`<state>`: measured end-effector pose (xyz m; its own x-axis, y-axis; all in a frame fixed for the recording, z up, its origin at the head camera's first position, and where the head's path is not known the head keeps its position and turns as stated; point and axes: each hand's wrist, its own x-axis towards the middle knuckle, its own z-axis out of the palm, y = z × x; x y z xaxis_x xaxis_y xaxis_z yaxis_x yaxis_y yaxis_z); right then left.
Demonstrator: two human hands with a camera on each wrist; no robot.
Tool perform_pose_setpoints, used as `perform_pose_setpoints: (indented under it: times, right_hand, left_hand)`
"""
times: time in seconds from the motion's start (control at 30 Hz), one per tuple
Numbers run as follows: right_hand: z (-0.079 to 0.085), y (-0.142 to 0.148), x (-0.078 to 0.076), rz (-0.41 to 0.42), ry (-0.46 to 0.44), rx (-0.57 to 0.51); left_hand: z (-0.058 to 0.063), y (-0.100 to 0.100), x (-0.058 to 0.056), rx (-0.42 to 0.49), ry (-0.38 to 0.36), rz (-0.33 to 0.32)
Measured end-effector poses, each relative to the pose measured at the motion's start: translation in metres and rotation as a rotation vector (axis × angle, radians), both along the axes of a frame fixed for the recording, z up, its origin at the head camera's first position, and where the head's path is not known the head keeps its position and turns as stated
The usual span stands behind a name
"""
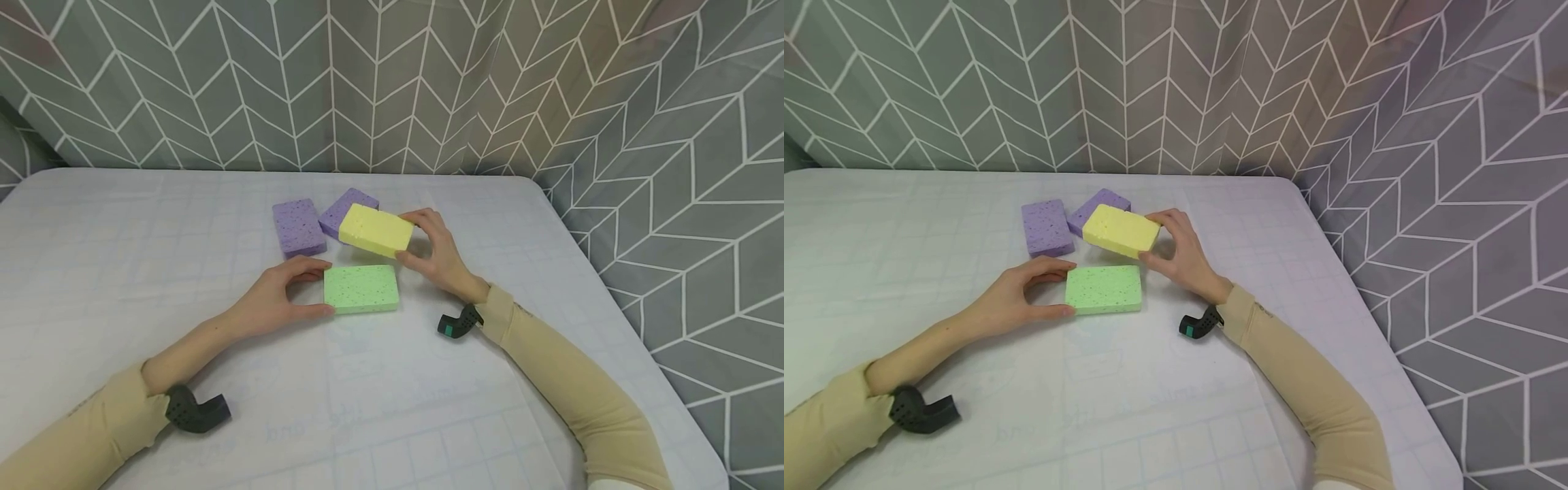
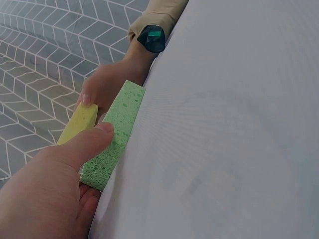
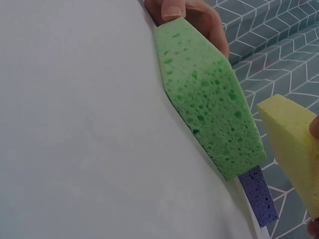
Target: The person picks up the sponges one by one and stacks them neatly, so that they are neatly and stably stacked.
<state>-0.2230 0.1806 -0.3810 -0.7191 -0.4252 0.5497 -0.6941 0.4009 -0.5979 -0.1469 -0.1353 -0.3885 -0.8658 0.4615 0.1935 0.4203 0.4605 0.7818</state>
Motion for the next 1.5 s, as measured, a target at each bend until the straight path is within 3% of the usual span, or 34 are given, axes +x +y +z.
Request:
perform_pose_setpoints:
  times: [0.6, 1.5]
  right_hand:
    - [0.000, -0.001, 0.008, 0.024, -0.016, 0.014]
    - [-0.002, -0.001, 0.010, 0.149, 0.028, 0.026]
  left_hand:
    - [0.002, -0.004, -0.006, -0.002, -0.001, -0.013]
    - [0.004, -0.004, -0.005, -0.012, 0.007, -0.004]
